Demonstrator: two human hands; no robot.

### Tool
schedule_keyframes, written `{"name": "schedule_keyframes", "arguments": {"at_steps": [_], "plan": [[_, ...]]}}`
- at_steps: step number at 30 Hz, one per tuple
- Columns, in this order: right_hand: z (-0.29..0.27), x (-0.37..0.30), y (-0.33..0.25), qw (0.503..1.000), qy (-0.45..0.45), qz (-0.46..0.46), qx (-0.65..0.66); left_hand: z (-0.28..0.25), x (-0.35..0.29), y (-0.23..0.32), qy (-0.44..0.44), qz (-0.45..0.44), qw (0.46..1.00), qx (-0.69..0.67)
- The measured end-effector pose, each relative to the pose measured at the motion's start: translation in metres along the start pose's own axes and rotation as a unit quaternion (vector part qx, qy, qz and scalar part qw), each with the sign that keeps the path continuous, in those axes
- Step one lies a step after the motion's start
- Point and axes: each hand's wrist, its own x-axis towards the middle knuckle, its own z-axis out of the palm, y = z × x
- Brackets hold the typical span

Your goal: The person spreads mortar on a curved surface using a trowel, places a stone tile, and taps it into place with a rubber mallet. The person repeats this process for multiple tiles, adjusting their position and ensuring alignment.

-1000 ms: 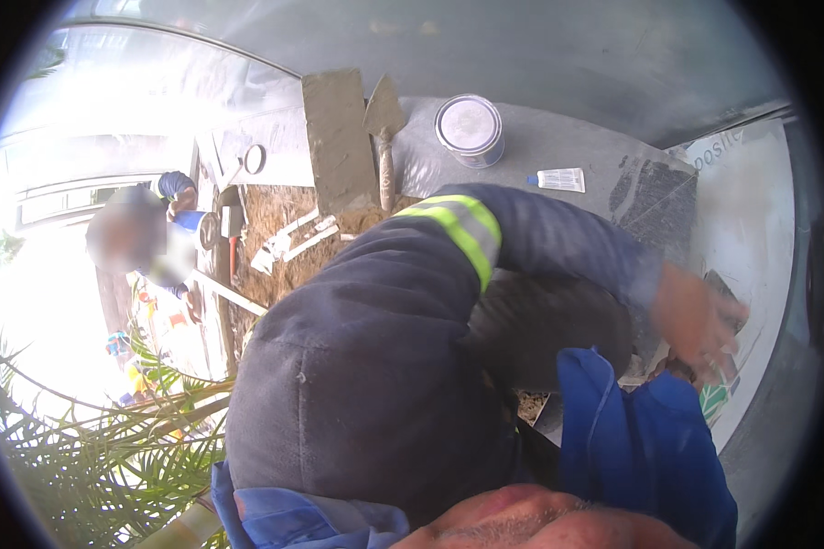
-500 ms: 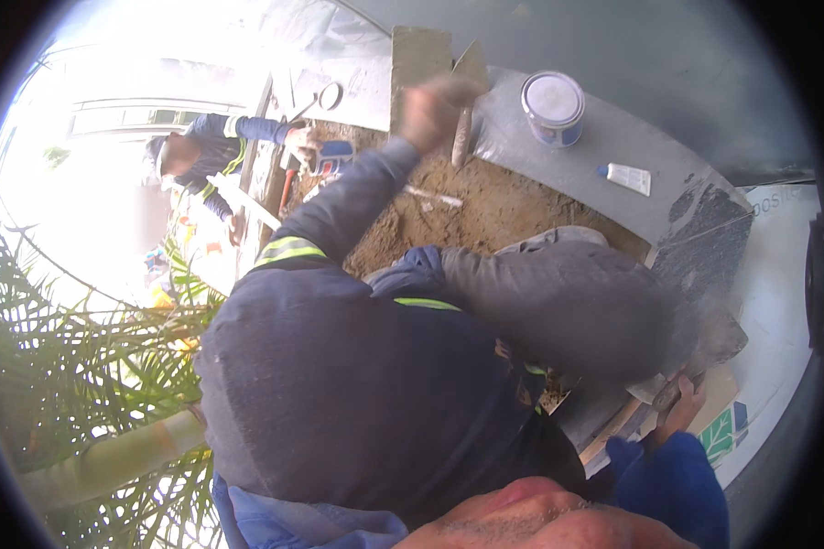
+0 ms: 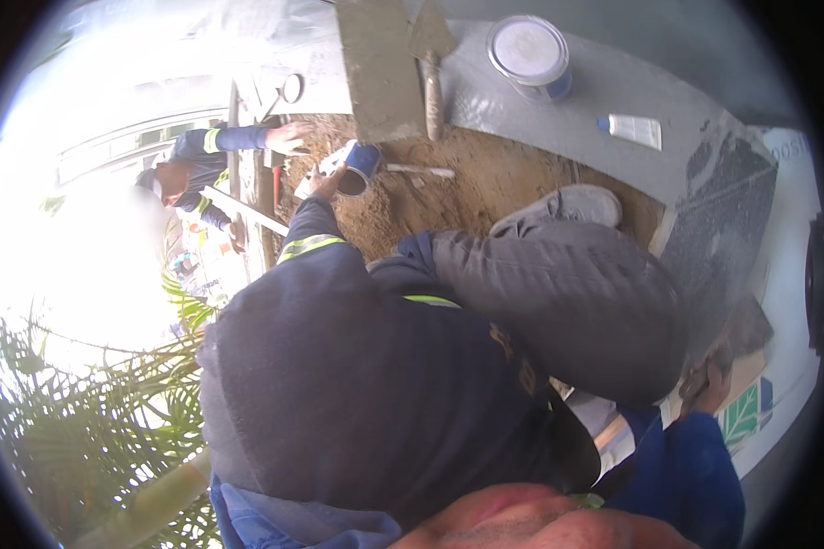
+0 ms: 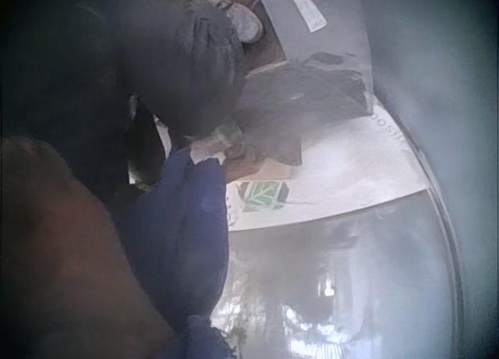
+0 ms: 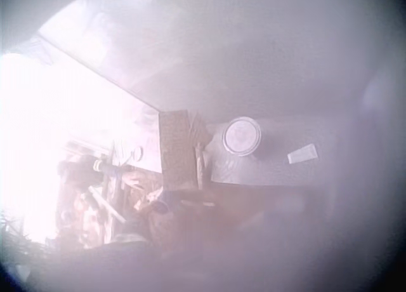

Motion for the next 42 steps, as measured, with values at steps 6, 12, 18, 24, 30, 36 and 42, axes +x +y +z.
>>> {"name": "schedule_keyframes", "arguments": {"at_steps": [6,12,18,24,30,36,42], "plan": [[0.057,0.005,-0.013,0.989,0.042,-0.045,-0.131,0.014,0.010,0.070,0.000,0.101,0.991,0.084],[0.098,0.025,-0.044,0.976,-0.085,-0.157,-0.127,0.000,0.019,0.124,0.029,0.168,0.981,0.097],[0.105,0.015,-0.025,0.873,0.141,-0.214,-0.415,-0.102,0.019,0.117,0.168,0.193,0.967,0.021],[0.079,-0.007,-0.014,0.828,0.268,-0.338,-0.358,-0.218,-0.049,0.176,0.373,0.362,0.842,-0.143],[0.028,-0.111,-0.038,0.872,0.261,-0.366,-0.192,-0.255,-0.324,0.360,0.269,0.713,0.530,-0.372],[0.020,-0.266,-0.060,0.876,0.323,-0.357,0.031,-0.226,-0.693,0.449,-0.538,0.627,0.264,-0.497],[0.022,-0.341,-0.007,0.806,0.480,-0.297,0.180,-0.194,-0.838,0.369,-0.866,0.333,0.178,-0.327]]}}
